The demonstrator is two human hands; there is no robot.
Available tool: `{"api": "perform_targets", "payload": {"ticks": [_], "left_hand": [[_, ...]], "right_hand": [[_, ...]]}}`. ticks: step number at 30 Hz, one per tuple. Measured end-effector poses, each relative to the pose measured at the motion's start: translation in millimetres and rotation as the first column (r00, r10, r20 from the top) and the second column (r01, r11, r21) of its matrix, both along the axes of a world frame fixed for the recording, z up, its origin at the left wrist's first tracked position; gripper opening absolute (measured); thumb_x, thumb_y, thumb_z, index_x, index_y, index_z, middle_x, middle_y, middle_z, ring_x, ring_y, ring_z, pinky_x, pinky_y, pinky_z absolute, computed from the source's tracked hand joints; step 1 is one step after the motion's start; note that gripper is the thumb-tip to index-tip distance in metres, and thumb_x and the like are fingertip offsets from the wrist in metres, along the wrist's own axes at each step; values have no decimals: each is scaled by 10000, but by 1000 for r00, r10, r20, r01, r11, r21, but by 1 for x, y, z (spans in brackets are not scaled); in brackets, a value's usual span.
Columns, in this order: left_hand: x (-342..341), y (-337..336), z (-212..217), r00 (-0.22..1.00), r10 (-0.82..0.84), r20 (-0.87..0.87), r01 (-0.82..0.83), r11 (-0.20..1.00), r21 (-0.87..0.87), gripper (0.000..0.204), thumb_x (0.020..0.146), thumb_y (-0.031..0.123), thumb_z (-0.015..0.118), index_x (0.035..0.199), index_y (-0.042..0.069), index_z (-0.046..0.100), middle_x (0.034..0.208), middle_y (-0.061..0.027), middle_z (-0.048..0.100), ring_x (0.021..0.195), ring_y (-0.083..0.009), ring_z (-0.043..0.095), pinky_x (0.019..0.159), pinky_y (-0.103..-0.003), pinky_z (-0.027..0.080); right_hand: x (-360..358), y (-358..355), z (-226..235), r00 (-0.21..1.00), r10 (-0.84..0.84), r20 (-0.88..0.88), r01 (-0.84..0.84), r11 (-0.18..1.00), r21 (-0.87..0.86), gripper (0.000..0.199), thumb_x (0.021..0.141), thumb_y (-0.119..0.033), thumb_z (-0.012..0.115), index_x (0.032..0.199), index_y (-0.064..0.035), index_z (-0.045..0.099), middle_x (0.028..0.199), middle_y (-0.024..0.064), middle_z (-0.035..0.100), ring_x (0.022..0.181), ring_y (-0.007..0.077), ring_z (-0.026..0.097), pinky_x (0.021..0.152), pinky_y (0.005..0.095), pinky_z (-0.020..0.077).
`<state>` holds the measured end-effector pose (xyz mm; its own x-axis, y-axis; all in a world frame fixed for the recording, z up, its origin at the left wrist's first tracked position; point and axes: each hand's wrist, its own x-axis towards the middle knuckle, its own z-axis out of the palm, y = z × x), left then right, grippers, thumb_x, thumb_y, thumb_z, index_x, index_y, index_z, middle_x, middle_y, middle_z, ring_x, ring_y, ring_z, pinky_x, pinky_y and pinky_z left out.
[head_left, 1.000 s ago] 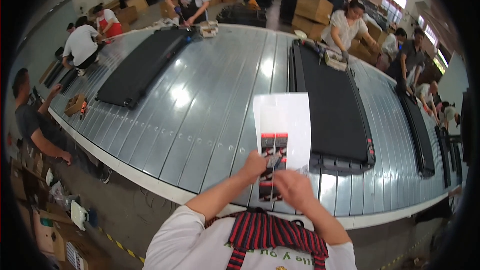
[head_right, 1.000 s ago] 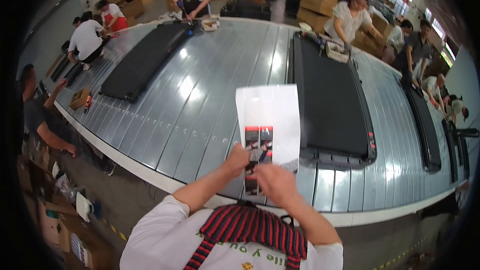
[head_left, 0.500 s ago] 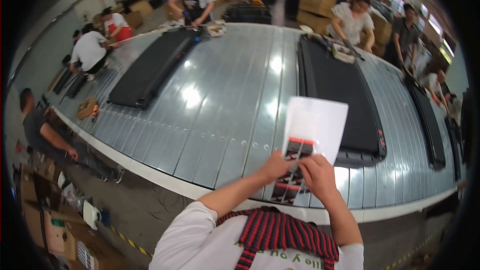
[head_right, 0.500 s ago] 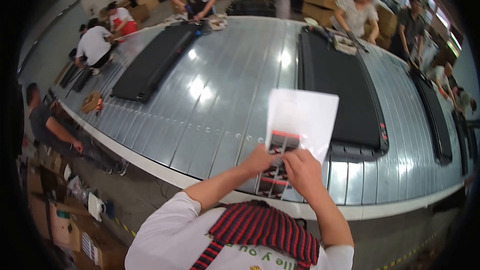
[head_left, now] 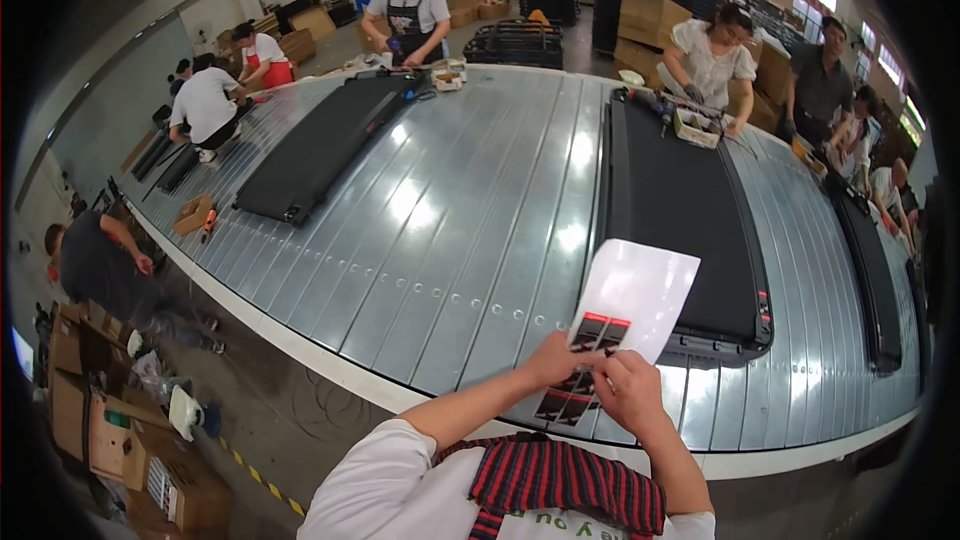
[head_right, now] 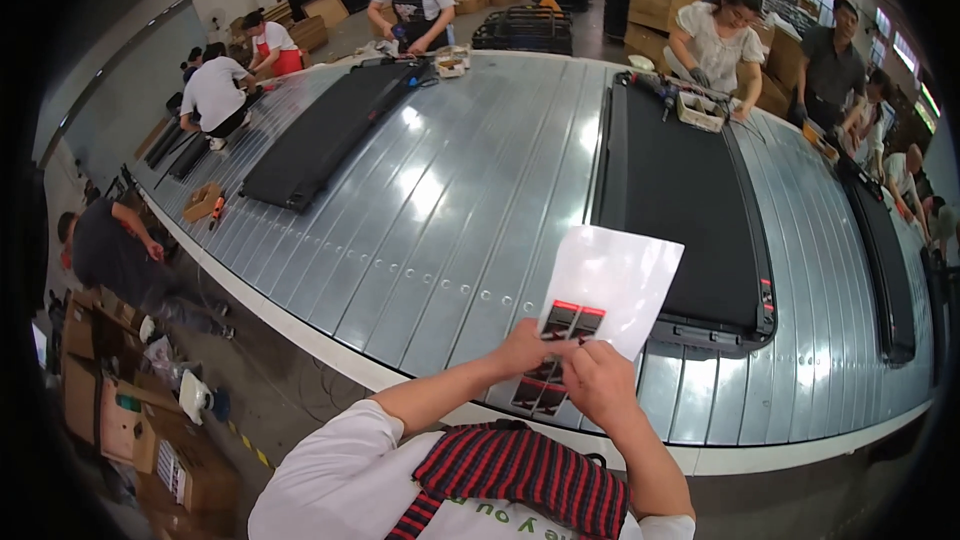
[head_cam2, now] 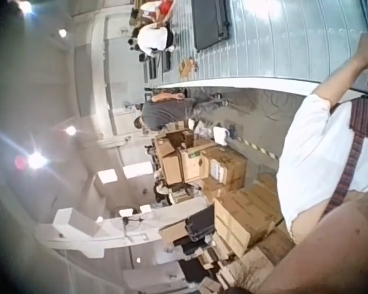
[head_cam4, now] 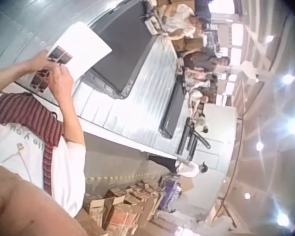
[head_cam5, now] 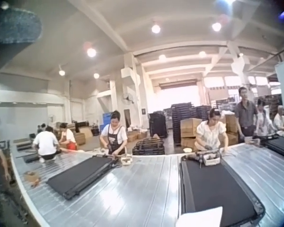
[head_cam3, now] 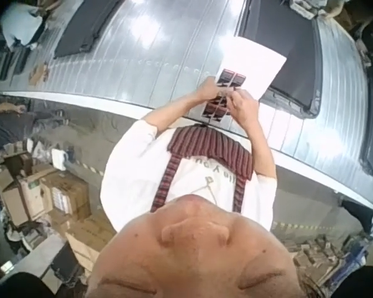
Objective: Apply warning and QR code labels to treadmills on an assembly line.
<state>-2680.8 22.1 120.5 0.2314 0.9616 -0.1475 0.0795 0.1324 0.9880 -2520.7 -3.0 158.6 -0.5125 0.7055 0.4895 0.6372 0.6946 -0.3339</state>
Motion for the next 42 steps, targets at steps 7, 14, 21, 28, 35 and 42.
{"api": "perform_targets", "payload": {"ticks": [7,14,21,28,35,42], "left_hand": [[-24,35,-63,840,-151,-522,198,980,34,229,752,253,586,915,97,621,730,-142,602,665,-206,587,627,-337,466],[-19,53,-40,762,-592,-263,467,783,-411,199,743,211,600,893,82,622,742,-111,594,692,-228,582,661,-351,473],[-19,64,-125,163,-217,-962,584,808,-83,103,696,128,530,760,140,609,711,-98,593,733,-294,579,614,-409,441],[-23,82,-126,258,-128,-958,630,774,67,153,672,32,499,752,128,588,730,-49,581,777,-235,570,687,-365,411],[-18,102,-124,344,-125,-931,653,744,142,166,662,29,509,776,122,585,735,-46,570,773,-227,562,701,-357,403],[-14,119,-123,340,-125,-932,637,760,130,162,683,43,489,795,125,572,772,-42,572,789,-227,559,690,-351,393]], "right_hand": [[72,23,26,763,-236,-602,-172,824,-540,53,719,-37,636,725,-17,587,629,-14,542,562,48,468,515,205,375],[141,104,-32,513,-672,-534,-283,454,-845,84,757,-102,618,746,-24,591,579,-29,499,504,38,413,459,175,305],[109,186,-111,622,-659,-423,-320,280,-905,83,753,-108,620,758,-28,600,557,-32,476,444,31,374,376,188,235],[57,243,-139,643,-701,-308,-287,153,-946,91,738,-99,613,722,-16,578,515,-12,449,400,44,330,352,205,202],[44,269,-149,683,-693,-231,-193,134,-972,93,729,-88,614,685,-19,570,508,4,454,394,55,337,344,213,206],[40,272,-151,735,-653,-181,-155,99,-983,101,723,-74,612,660,-11,563,493,13,455,374,57,334,333,214,211]]}}
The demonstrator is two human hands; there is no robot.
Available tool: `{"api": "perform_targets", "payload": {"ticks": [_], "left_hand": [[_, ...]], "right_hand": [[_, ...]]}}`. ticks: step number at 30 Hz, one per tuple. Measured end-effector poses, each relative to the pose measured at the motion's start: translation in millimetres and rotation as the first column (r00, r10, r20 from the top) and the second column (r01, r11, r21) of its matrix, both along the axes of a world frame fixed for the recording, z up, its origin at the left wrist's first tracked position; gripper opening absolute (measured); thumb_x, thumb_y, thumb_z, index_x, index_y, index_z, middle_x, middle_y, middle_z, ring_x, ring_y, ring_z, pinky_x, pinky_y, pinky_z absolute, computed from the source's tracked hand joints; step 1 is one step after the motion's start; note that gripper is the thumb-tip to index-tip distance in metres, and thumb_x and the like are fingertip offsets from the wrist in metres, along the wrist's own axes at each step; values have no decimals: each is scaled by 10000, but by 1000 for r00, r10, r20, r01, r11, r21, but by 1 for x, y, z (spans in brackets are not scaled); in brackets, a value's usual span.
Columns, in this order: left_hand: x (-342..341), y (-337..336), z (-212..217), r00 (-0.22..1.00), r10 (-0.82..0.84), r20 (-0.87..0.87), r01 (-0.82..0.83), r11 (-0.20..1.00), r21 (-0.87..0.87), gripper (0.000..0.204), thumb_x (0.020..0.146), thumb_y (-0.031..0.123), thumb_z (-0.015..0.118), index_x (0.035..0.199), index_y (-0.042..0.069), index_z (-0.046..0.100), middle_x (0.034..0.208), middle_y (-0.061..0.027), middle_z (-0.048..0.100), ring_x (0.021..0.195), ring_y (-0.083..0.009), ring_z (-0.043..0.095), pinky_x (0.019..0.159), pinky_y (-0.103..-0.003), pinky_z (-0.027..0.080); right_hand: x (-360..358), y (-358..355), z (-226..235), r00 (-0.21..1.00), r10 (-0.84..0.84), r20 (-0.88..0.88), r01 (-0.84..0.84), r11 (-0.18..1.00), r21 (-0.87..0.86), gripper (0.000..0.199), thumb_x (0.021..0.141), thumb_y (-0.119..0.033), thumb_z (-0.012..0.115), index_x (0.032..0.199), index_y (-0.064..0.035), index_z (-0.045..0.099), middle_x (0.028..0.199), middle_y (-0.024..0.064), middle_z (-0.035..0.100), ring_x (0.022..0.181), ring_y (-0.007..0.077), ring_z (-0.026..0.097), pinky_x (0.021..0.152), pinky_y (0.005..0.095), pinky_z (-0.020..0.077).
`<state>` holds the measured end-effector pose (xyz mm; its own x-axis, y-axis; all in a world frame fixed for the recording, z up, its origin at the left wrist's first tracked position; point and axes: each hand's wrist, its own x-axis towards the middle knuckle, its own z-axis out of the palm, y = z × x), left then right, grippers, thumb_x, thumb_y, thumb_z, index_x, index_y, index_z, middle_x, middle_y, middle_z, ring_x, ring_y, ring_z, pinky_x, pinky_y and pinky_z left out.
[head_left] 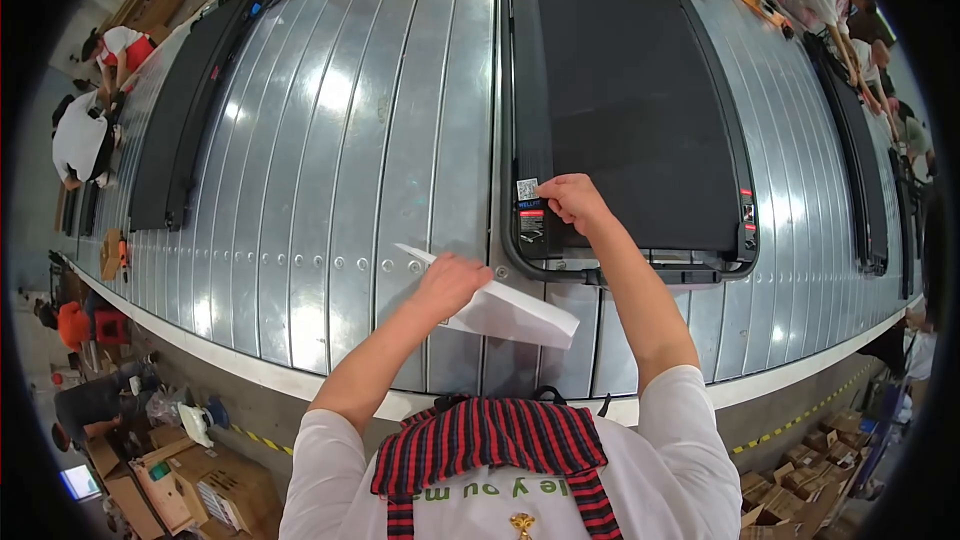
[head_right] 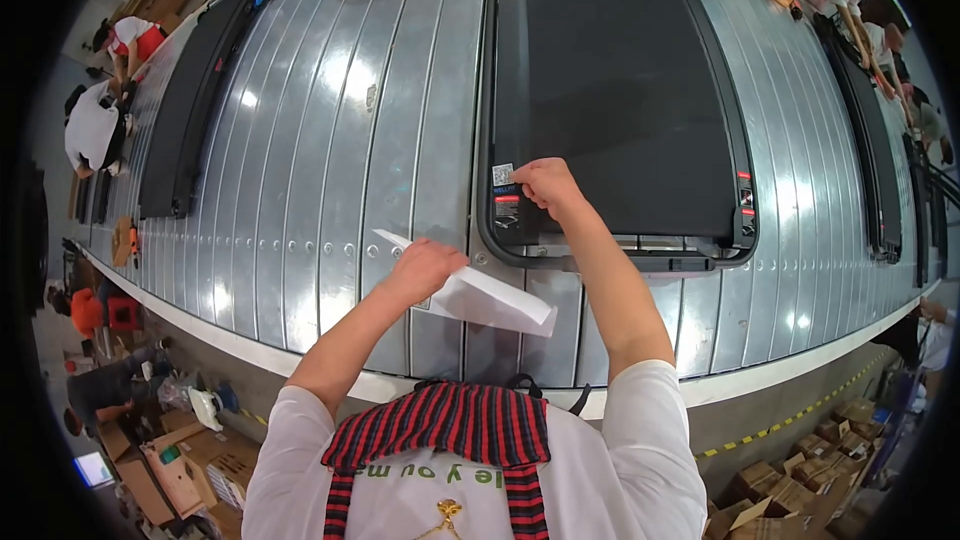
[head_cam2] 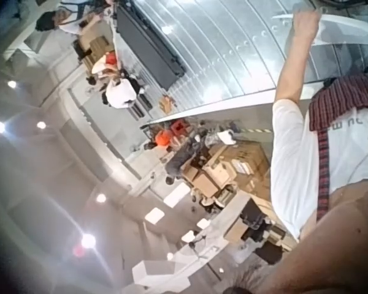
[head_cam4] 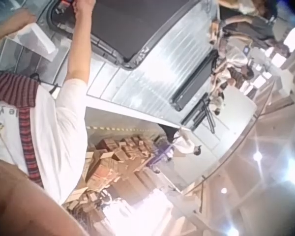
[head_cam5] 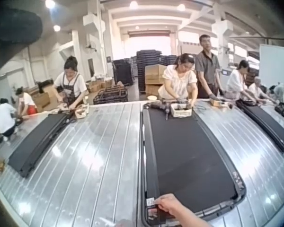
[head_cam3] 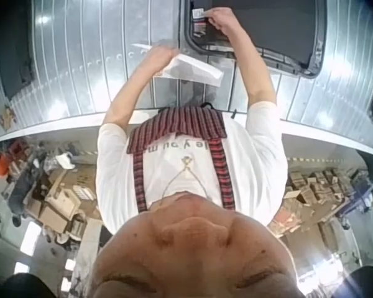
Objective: Apply warning and QR code labels to treadmills on an assembly line.
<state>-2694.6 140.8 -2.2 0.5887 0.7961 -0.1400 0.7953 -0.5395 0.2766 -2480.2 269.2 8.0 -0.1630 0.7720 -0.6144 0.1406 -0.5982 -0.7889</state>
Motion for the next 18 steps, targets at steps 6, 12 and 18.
{"api": "perform_targets", "payload": {"ticks": [6,12,18], "left_hand": [[3,16,8,1000,-4,31,2,999,41,116,707,66,467,781,115,542,767,-44,560,785,-228,558,684,-350,396],[12,31,18,998,-30,56,26,998,63,77,711,64,461,752,96,518,798,-45,543,809,-219,553,677,-341,390],[14,38,22,996,-75,51,70,994,85,76,712,67,462,755,83,522,860,-50,543,815,-214,550,687,-335,386]], "right_hand": [[-2,-4,-4,999,-41,9,41,999,16,98,740,-96,615,697,-21,568,495,-8,437,375,43,314,336,203,193],[-5,-7,1,995,-98,15,98,994,38,88,718,-75,611,672,-10,576,499,10,471,368,52,343,329,208,210],[-6,-10,1,992,-120,37,117,991,71,81,721,-83,608,696,-9,587,506,9,479,372,50,355,330,202,224]]}}
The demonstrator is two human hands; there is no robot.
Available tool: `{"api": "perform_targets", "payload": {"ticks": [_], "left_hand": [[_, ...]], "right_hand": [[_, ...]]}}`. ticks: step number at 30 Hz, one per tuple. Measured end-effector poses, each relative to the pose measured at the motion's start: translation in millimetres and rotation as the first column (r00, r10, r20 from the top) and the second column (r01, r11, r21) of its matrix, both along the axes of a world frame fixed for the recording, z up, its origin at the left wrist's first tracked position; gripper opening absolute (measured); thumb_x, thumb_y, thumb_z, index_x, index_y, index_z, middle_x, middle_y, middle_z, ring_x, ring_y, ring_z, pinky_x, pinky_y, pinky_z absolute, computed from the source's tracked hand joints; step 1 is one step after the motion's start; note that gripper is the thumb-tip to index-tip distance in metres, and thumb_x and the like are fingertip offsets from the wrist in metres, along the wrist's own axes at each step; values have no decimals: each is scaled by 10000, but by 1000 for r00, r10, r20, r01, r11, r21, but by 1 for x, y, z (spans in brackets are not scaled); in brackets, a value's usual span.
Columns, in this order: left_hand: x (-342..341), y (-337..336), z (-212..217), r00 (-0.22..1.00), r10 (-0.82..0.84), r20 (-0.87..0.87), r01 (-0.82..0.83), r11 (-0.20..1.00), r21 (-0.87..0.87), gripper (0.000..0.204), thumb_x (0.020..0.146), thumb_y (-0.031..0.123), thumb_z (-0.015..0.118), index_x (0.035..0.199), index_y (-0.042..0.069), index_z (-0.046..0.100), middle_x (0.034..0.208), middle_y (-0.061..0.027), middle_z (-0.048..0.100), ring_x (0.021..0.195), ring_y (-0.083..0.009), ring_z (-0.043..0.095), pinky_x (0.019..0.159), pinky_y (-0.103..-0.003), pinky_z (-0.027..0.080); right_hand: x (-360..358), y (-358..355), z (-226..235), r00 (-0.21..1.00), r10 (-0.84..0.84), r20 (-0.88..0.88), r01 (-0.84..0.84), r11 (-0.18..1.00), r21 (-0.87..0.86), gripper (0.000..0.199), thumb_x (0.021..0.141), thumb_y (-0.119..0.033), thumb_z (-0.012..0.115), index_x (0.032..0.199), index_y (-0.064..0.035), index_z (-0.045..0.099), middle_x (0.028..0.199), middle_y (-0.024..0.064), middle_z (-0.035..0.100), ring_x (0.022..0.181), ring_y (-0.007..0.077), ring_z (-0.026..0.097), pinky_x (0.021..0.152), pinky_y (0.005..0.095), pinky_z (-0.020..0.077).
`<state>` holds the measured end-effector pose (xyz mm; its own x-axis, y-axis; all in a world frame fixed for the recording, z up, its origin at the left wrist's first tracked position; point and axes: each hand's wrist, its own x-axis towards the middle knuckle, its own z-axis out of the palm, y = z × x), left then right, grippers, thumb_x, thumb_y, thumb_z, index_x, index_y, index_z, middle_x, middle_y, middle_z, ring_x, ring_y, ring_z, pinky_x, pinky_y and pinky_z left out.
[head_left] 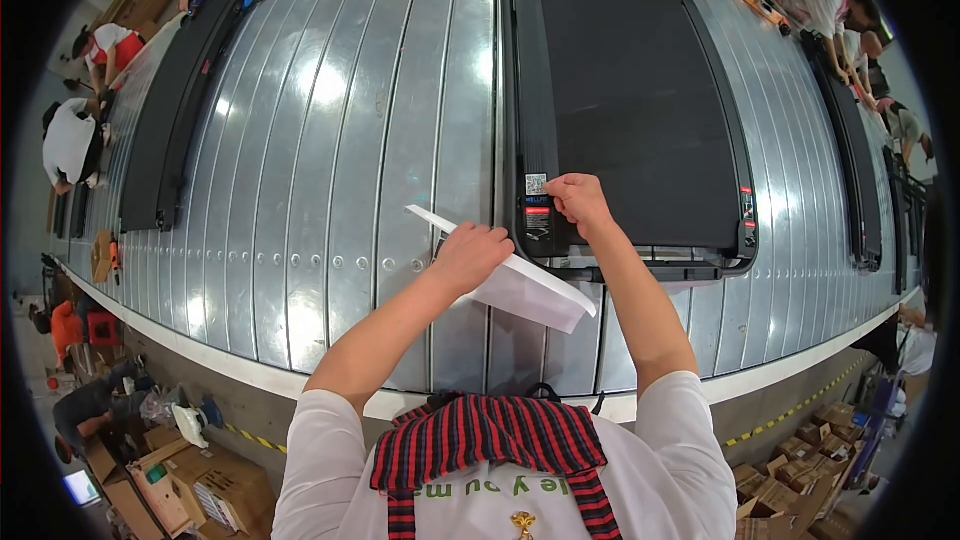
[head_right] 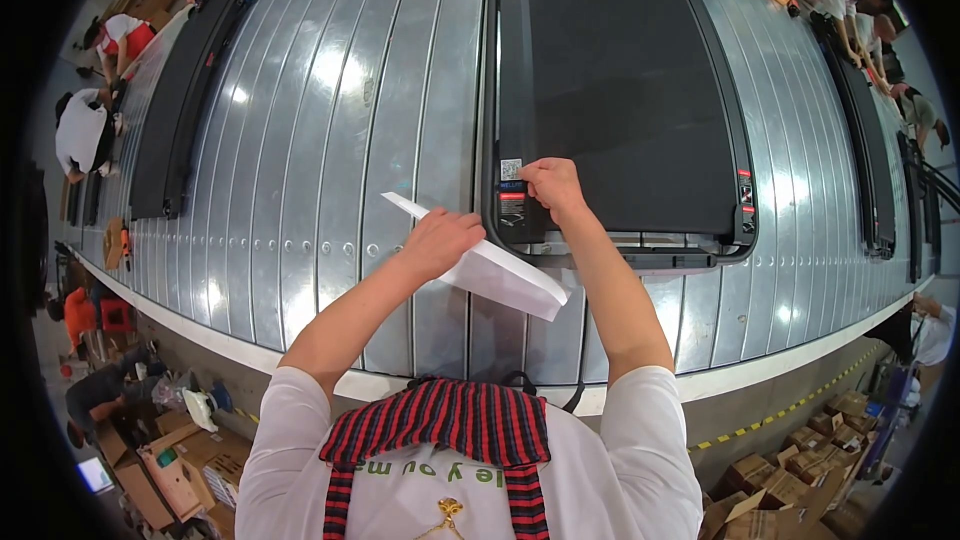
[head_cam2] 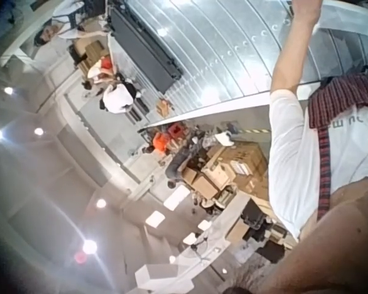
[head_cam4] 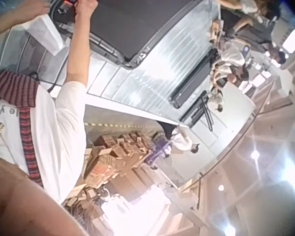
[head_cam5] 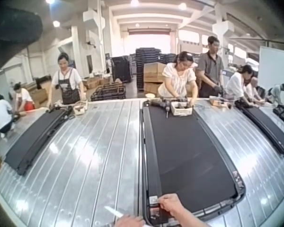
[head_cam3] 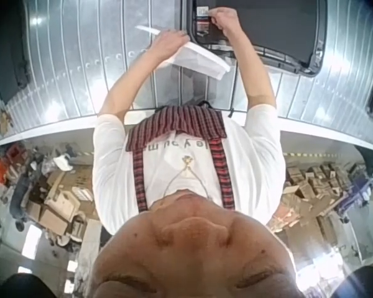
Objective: Apply warning and QR code labels to treadmills on an assembly line.
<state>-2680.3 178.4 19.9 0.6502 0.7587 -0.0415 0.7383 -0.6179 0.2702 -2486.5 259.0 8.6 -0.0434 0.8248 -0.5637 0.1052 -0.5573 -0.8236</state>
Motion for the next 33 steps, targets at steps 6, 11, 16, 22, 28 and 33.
{"api": "perform_targets", "payload": {"ticks": [6,11,16,22,28,33], "left_hand": [[-3,4,1,1000,-20,11,20,1000,5,85,709,68,474,767,74,536,952,-61,546,817,-215,550,695,-330,383],[-1,10,5,999,-39,-6,39,999,3,91,710,62,476,768,71,547,1056,-69,522,816,-211,549,690,-329,384],[0,15,2,994,-68,82,55,988,144,43,690,88,523,694,91,566,995,-53,519,733,-182,553,611,-318,392],[10,24,8,996,-79,-43,80,997,21,84,721,90,486,739,78,567,1146,-58,479,762,-192,560,644,-335,401],[17,31,4,997,-65,-49,63,997,-39,80,721,101,491,730,70,564,1151,-79,479,748,-207,579,639,-347,407],[11,25,1,999,-53,-10,53,999,-11,94,731,97,471,746,60,556,1162,-102,477,767,-220,579,648,-358,411]], "right_hand": [[-2,-2,0,1000,-16,24,15,1000,24,78,715,-83,610,707,-8,589,508,7,482,380,52,369,331,201,232],[-2,-2,0,999,-26,38,25,999,25,77,711,-81,612,714,-7,592,507,4,482,379,51,371,329,200,234],[-4,-3,1,998,-30,46,28,999,27,82,731,-94,613,716,-23,574,503,-24,456,369,28,327,327,185,200],[-5,-3,-2,998,-40,53,38,998,51,86,731,-93,612,714,-18,572,501,-20,461,366,29,335,325,186,208],[-9,-5,0,996,-65,56,59,993,107,94,714,-78,602,699,15,594,527,10,502,399,61,398,345,209,262],[-3,-7,-1,997,-76,-28,78,993,87,84,724,-88,610,708,-12,579,515,-11,476,391,40,365,342,192,230]]}}
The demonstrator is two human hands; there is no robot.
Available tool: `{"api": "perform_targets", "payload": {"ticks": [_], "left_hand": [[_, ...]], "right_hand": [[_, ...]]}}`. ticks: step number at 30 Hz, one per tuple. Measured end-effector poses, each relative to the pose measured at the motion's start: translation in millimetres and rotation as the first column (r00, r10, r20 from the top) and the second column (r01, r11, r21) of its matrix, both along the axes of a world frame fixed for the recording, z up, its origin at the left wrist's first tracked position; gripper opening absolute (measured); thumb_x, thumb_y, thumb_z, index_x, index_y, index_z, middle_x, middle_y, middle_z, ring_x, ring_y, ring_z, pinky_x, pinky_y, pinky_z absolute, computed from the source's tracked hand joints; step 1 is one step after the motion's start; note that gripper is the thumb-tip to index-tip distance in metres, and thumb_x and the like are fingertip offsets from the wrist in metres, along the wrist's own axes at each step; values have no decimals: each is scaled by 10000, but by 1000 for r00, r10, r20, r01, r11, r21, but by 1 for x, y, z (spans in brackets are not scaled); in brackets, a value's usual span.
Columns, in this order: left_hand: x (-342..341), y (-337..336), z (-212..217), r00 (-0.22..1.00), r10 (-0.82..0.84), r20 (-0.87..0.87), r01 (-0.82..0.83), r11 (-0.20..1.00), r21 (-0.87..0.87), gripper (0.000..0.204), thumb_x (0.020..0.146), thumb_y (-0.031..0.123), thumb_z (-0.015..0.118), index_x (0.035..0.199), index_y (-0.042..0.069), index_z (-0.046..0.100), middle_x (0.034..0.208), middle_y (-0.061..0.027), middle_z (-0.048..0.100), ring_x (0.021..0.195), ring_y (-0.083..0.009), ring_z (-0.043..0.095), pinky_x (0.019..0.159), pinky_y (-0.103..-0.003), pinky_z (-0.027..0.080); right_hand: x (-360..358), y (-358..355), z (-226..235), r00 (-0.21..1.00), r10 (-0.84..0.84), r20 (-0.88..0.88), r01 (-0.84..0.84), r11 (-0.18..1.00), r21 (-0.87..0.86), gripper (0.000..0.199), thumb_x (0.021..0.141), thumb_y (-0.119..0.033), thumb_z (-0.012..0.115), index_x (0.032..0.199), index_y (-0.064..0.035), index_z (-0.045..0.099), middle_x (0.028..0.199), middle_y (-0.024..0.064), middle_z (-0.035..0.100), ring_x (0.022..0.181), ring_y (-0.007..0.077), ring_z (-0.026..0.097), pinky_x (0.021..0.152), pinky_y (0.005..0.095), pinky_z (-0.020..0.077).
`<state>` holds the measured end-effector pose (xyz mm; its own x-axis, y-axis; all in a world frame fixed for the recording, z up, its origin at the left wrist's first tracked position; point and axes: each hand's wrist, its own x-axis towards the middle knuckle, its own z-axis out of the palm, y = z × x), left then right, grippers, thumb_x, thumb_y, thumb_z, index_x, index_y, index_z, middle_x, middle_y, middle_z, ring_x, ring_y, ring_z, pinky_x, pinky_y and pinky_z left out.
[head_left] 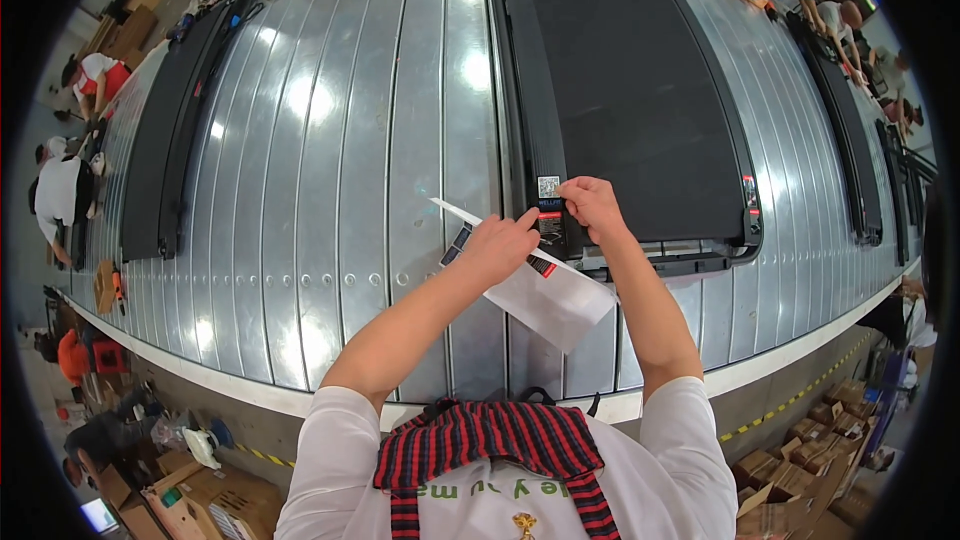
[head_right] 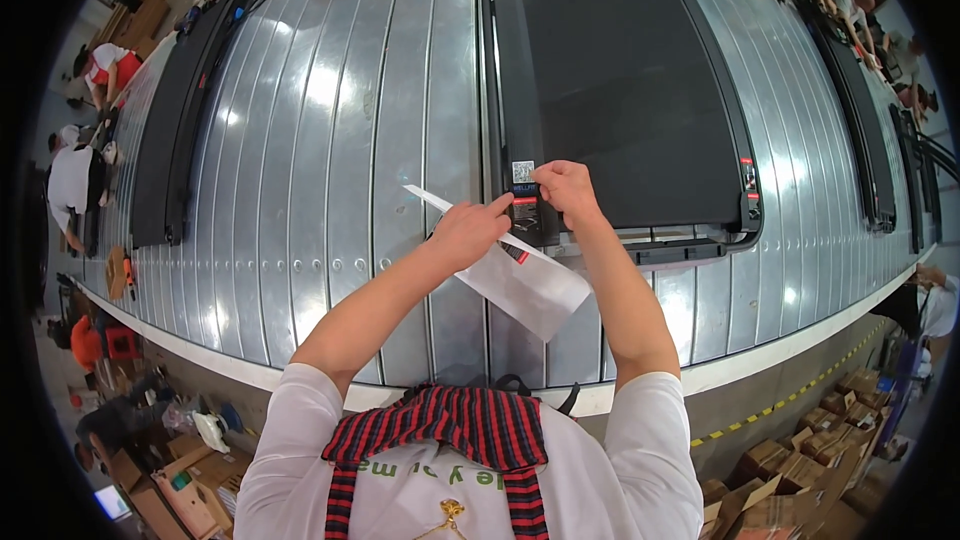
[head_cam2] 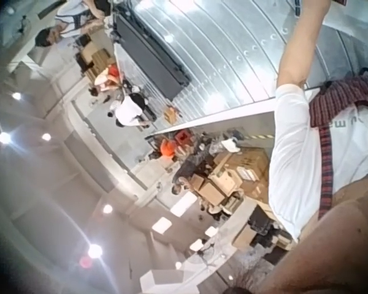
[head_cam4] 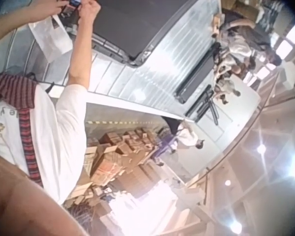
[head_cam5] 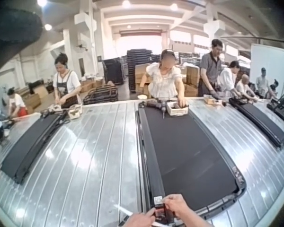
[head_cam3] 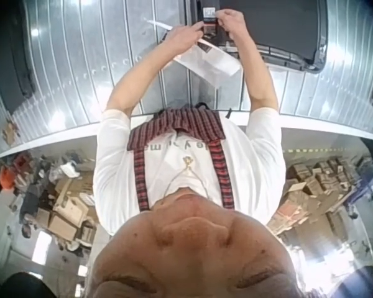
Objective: Apply warning and QR code labels to treadmills on an assembly line.
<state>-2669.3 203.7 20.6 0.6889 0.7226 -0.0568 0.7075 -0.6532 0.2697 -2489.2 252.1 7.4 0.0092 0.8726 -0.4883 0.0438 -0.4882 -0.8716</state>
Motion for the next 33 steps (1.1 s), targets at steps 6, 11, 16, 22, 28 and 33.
{"api": "perform_targets", "payload": {"ticks": [6,11,16,22,28,33], "left_hand": [[-8,-4,-5,999,-2,34,1,1000,27,73,713,100,499,737,57,554,1144,-115,495,746,-212,587,639,-338,424],[-12,-6,-7,999,-2,41,0,999,39,74,717,96,494,745,56,549,1125,-108,496,756,-219,582,642,-348,425],[-17,-5,-4,1000,-9,12,9,1000,28,77,721,96,492,748,56,552,1114,-110,492,764,-222,575,653,-353,425],[-21,-4,-2,999,-25,44,24,999,37,76,718,97,496,747,58,554,1107,-116,492,766,-219,573,648,-350,426],[-20,-3,4,998,-53,29,54,998,-42,95,738,90,450,793,53,518,1232,-144,437,824,-252,563,664,-371,407],[-13,4,-1,994,-105,31,106,994,-1,84,735,88,454,758,38,518,1214,-141,447,761,-245,567,618,-375,432]], "right_hand": [[2,3,1,997,65,-35,-67,997,-40,85,731,-99,612,694,-40,563,496,-32,446,385,25,340,342,184,206],[-1,2,3,998,63,17,-63,998,-26,87,727,-98,610,686,-34,566,485,-34,436,381,26,334,341,186,203],[-5,2,5,998,28,57,-28,1000,-8,80,722,-89,613,713,-15,587,489,-33,440,384,24,338,339,188,207],[-3,3,0,998,10,60,-10,1000,9,90,724,-94,621,714,-11,586,490,-31,442,383,24,340,338,187,208],[-4,0,-2,998,7,67,-8,1000,7,91,726,-93,620,708,-13,580,496,-27,449,383,25,342,335,188,208],[-4,-2,-1,997,-3,74,3,1000,-4,89,707,-74,609,694,13,595,509,-6,475,425,52,394,371,211,275]]}}
